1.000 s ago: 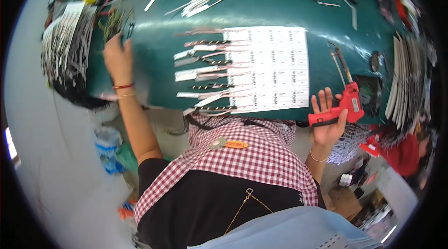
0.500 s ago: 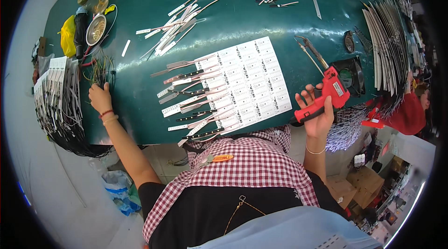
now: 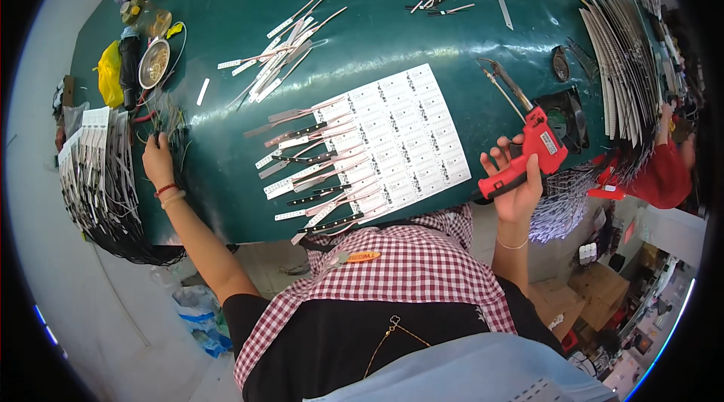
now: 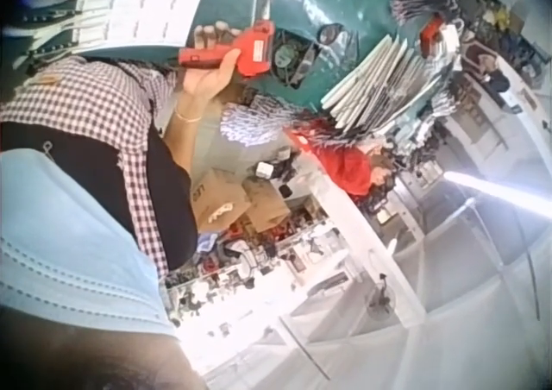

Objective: Soldering wires to LED strip components on a factory assembly line.

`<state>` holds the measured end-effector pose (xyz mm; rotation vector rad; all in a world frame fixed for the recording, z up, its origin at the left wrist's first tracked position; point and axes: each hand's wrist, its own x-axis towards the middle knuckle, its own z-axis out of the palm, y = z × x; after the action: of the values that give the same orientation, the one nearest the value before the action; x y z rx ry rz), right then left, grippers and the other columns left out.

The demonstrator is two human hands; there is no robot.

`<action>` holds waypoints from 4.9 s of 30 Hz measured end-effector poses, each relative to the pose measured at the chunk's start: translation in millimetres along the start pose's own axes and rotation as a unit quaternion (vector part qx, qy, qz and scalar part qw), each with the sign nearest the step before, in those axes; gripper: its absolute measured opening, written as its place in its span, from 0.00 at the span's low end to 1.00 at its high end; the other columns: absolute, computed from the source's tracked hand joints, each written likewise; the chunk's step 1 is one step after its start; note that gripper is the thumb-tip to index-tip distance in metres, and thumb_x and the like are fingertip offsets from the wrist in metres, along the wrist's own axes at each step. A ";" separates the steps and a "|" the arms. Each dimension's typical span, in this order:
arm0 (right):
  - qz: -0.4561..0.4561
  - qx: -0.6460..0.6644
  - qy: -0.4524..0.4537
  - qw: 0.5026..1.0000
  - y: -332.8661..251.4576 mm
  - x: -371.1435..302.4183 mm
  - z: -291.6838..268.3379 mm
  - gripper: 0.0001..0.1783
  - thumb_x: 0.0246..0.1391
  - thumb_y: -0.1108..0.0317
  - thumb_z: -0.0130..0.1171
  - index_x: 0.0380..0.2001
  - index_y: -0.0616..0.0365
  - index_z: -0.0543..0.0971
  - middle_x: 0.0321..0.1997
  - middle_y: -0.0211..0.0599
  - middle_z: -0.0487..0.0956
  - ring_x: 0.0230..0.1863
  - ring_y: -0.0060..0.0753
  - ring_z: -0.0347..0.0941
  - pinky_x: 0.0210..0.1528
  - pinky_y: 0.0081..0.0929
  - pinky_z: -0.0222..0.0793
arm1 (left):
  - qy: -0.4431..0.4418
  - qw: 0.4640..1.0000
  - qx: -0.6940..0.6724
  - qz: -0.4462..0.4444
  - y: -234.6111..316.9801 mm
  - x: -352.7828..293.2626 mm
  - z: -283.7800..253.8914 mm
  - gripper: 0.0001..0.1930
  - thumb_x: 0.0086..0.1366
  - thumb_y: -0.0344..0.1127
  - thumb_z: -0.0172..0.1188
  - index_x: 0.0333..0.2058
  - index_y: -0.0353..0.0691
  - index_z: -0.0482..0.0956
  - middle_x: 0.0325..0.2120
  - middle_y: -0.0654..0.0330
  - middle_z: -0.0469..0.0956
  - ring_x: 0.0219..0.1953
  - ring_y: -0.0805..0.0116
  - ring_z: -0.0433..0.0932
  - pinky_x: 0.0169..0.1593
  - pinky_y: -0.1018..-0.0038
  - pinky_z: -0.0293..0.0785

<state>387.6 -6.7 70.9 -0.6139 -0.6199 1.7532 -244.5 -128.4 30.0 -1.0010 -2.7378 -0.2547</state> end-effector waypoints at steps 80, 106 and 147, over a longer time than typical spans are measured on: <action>0.110 -0.352 -0.050 0.928 97.6 -8.2 105.1 0.08 0.48 0.74 0.60 0.33 0.60 0.74 0.29 0.26 0.74 0.31 0.14 0.68 0.35 0.16 0.66 | -0.227 0.811 -0.426 0.331 255.7 -216.9 -97.6 0.03 0.49 0.26 0.59 0.23 0.37 0.73 0.19 0.57 0.72 0.22 0.60 0.71 0.24 0.70 0.66; 0.118 -0.367 -0.079 0.919 98.2 -13.3 106.4 0.11 0.51 0.72 0.58 0.37 0.62 0.70 0.23 0.29 0.74 0.24 0.17 0.70 0.27 0.17 0.66 | -0.350 0.697 -0.536 0.324 233.4 -205.7 -94.2 0.03 0.55 0.28 0.57 0.27 0.35 0.76 0.19 0.55 0.74 0.22 0.60 0.75 0.27 0.71 0.69; -0.208 -0.158 0.148 0.954 -72.1 14.5 2.4 0.18 0.60 0.66 0.47 0.50 0.61 0.64 0.23 0.31 0.67 0.19 0.19 0.59 0.23 0.19 0.57 | 0.012 0.854 -0.225 0.469 558.6 -98.0 70.6 0.10 0.49 0.40 0.62 0.30 0.44 0.77 0.35 0.60 0.71 0.42 0.61 0.69 0.40 0.62 0.64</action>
<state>432.4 24.3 120.3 -0.8776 -0.7617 1.1504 182.4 249.0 -14.2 -2.2591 -1.8516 -0.7154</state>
